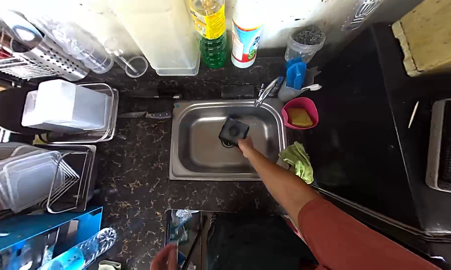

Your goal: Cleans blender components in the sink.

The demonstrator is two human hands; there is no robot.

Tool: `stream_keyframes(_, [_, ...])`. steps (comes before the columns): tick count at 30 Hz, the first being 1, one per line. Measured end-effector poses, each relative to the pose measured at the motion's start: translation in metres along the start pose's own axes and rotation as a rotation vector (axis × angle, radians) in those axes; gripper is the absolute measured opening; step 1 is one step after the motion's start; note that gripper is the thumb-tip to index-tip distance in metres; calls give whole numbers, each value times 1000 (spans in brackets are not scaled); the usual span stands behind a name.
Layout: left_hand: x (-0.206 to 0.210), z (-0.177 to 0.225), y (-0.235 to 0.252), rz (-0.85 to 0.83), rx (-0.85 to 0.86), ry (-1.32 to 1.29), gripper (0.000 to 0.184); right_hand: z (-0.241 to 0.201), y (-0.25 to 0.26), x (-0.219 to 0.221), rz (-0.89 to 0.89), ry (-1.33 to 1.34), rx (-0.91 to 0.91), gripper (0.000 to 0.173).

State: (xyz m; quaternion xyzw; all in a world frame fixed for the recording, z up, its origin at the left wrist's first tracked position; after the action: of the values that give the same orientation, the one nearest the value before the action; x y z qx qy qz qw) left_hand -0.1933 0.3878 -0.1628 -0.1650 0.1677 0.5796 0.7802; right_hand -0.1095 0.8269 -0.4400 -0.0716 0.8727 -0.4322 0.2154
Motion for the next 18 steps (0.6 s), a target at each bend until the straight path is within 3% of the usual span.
stream_keyframes(4, [93, 24, 51, -291, -70, -112, 24, -3, -40, 6, -249, 305, 308, 36])
stream_keyframes(6, [156, 18, 79, -441, -181, -110, 34, -4, -66, 4, -332, 427, 500, 31])
stream_keyframes(8, [219, 5, 105, -541, -313, -57, 47, -2, -89, -1, -387, 437, 578, 30])
stream_keyframes(11, [296, -6, 135, -595, -542, -146, 65, -3, -118, -9, -484, 387, 549, 33])
stream_keyframes(15, [354, -7, 147, -605, -701, -319, 56, -7, -134, -15, -567, 313, 460, 39])
stream_keyframes(18, [374, -8, 149, -646, -740, -417, 53, -20, -118, -39, -499, -37, 203, 63])
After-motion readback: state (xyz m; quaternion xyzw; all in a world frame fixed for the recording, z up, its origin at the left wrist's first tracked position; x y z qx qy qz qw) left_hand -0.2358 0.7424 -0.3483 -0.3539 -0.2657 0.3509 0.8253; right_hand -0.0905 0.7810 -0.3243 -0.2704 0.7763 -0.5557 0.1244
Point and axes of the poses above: each hand's wrist, its own y-axis towards the middle knuckle, its own x-axis out of the palm, z = x × y, the point moved 6 cm from there along y, towards the middle knuckle, and after that the axes turned 9 degrees about z, right-handed, at the moved point
